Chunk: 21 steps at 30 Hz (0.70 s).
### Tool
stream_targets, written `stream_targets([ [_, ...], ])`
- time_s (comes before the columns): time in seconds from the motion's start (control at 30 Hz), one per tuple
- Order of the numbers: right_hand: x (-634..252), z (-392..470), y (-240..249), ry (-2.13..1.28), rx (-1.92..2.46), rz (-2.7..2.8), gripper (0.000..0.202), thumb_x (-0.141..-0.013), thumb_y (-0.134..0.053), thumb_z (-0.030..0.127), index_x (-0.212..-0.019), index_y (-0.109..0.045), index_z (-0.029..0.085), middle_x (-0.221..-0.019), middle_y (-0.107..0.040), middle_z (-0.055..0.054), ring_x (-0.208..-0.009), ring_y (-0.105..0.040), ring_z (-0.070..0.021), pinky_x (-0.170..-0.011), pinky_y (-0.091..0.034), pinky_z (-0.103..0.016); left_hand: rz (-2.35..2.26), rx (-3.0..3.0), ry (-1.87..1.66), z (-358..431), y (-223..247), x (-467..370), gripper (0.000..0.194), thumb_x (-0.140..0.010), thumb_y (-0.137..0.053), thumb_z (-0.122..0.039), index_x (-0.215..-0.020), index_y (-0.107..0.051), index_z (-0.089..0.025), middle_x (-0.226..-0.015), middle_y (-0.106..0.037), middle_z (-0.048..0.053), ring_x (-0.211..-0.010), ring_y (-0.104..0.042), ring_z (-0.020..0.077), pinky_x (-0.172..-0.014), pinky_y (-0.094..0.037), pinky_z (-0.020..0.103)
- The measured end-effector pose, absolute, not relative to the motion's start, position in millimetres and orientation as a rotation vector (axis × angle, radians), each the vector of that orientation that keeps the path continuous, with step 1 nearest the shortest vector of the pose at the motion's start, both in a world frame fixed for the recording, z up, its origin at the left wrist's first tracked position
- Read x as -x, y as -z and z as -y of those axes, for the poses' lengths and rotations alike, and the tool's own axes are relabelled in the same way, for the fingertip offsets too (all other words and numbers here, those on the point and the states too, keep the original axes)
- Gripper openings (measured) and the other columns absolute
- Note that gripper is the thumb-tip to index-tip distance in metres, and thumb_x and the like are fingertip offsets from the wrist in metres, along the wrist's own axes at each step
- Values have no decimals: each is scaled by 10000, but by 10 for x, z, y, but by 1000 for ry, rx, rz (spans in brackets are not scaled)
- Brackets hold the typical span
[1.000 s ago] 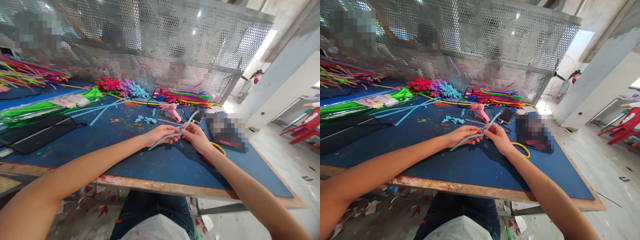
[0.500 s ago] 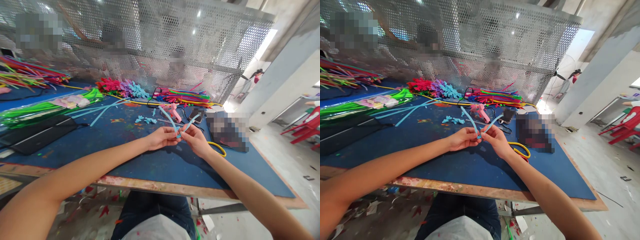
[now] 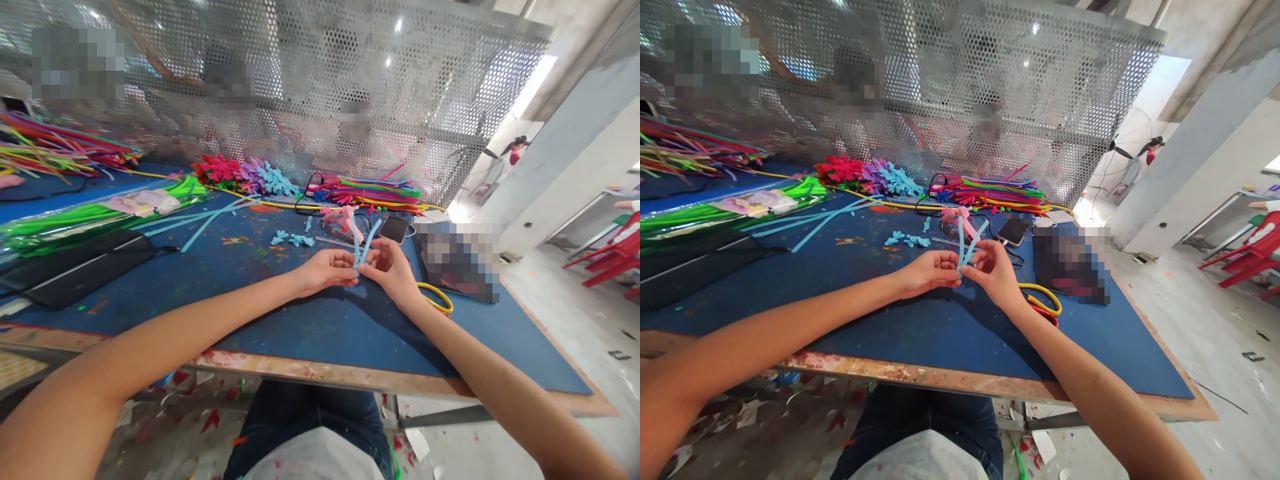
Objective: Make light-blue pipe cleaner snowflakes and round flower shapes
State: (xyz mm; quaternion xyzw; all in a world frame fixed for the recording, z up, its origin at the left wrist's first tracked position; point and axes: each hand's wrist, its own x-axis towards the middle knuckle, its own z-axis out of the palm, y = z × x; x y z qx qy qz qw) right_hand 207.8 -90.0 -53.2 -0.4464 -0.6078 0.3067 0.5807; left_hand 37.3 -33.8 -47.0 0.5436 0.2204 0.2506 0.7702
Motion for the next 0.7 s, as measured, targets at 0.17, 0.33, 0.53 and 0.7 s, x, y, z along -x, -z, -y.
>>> stream_targets([
  [0.17,-2240,936,387,277,1221,1627,611,-744,-637,325,-1277,-355,229,-1250,-468,-124,-1095,-469,-238,-871,-398,-389,-567,-1148,-643,300,494,-398,341,-601,-762,-176,-894,-602,-111,-698,-642,10,-644,-639,113,-665,-508,233],
  [0.33,-2315,961,288,711,1076,2228,242,-874,-496,228,-1103,-545,289,-1169,-596,-2,-1210,-408,-188,-1011,-193,-395,-550,-1137,-617,323,505,-397,315,-605,-762,-177,-869,-600,-114,-704,-643,13,-653,-643,115,-665,-504,228],
  [0.53,-2352,913,343,773,1030,2307,153,-893,-469,187,-966,-591,243,-914,-679,18,-1074,-506,-135,-1011,-149,-378,-547,-1139,-583,324,523,-387,320,-597,-768,-168,-849,-577,-120,-687,-633,5,-646,-641,114,-664,-505,235],
  [0.7,-2375,942,320,798,969,2353,171,-893,-444,173,-953,-593,233,-867,-668,3,-1019,-522,-135,-995,-186,-381,-556,-1156,-583,343,518,-390,322,-589,-772,-178,-831,-569,-116,-672,-636,5,-638,-643,117,-654,-503,233],
])
